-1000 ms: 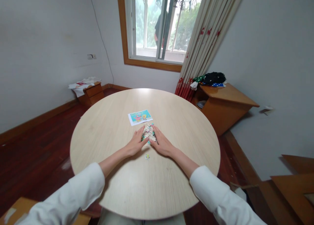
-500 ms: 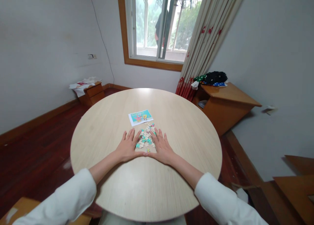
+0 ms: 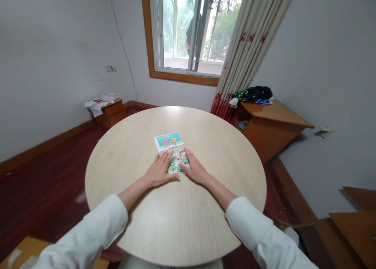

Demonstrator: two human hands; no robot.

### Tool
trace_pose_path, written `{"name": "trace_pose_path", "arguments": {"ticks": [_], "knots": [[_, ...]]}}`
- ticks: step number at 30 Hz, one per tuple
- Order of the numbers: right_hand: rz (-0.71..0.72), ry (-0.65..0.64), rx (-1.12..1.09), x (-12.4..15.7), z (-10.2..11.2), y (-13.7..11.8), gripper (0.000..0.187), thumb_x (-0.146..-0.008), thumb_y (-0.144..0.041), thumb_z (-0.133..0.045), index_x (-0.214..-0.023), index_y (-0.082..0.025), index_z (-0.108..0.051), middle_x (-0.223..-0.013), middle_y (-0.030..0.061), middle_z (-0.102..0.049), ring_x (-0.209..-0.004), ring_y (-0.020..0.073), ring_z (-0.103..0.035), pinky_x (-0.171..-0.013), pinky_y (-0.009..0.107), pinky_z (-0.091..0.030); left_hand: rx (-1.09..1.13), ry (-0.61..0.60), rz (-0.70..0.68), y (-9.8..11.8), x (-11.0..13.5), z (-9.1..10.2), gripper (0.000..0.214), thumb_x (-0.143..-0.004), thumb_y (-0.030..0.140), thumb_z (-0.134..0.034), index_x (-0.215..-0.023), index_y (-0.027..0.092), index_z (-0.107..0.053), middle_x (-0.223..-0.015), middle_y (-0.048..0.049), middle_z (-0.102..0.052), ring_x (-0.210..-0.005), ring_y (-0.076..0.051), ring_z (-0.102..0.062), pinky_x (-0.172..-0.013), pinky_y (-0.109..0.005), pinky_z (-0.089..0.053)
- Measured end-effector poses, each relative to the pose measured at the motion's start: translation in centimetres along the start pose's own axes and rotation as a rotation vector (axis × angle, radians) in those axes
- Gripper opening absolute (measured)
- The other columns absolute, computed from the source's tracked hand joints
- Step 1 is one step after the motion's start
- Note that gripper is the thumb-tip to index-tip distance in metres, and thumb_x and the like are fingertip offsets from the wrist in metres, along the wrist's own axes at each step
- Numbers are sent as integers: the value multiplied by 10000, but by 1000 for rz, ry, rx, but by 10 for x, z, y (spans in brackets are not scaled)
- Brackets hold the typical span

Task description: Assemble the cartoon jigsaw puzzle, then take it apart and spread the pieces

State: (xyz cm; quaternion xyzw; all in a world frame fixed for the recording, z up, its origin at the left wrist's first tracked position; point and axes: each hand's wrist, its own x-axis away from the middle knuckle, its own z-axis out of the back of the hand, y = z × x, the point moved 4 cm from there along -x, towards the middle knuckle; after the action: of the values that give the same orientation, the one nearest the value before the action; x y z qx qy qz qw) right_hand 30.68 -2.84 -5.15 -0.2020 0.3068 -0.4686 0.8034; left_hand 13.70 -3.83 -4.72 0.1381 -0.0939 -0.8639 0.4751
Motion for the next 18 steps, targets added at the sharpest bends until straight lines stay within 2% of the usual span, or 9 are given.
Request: {"name": "trace_pose_path", "arguments": {"ticks": [3,7,12,18], "knots": [[-98,38,21,-11,6,9,566,-923,-418,-348,-1419,-149,-306,-1421,159,-411,-1327,229,-360,-1104,455,-247,24,63,117,0,7,-3,853,-830,645,-342,-1453,85,-182,-1487,-199,-282,-1386,-299,-226,-1121,-474,-131],[-186,-99,143,-34,4,13,542,-939,-414,-311,-1394,-124,-362,-1443,142,-391,-1366,227,-299,-1129,445,-165,-11,74,194,8,20,-9,787,-873,596,-278,-1431,44,-225,-1470,-222,-304,-1385,-302,-226,-1116,-486,-147],[-114,-226,182,-51,1,6,483,-941,-420,-322,-1368,-218,-422,-1471,55,-358,-1395,218,-227,-1130,483,-102,-89,30,178,19,28,-12,900,-810,686,-321,-1432,43,-228,-1477,-233,-276,-1391,-324,-191,-1117,-500,-133],[-25,-324,140,-42,-1,-3,433,-927,-379,-383,-1331,-254,-473,-1459,40,-372,-1396,203,-229,-1131,488,-86,-103,31,188,16,18,-10,990,-743,746,-374,-1435,53,-228,-1476,-246,-270,-1389,-349,-185,-1109,-526,-136]]}}
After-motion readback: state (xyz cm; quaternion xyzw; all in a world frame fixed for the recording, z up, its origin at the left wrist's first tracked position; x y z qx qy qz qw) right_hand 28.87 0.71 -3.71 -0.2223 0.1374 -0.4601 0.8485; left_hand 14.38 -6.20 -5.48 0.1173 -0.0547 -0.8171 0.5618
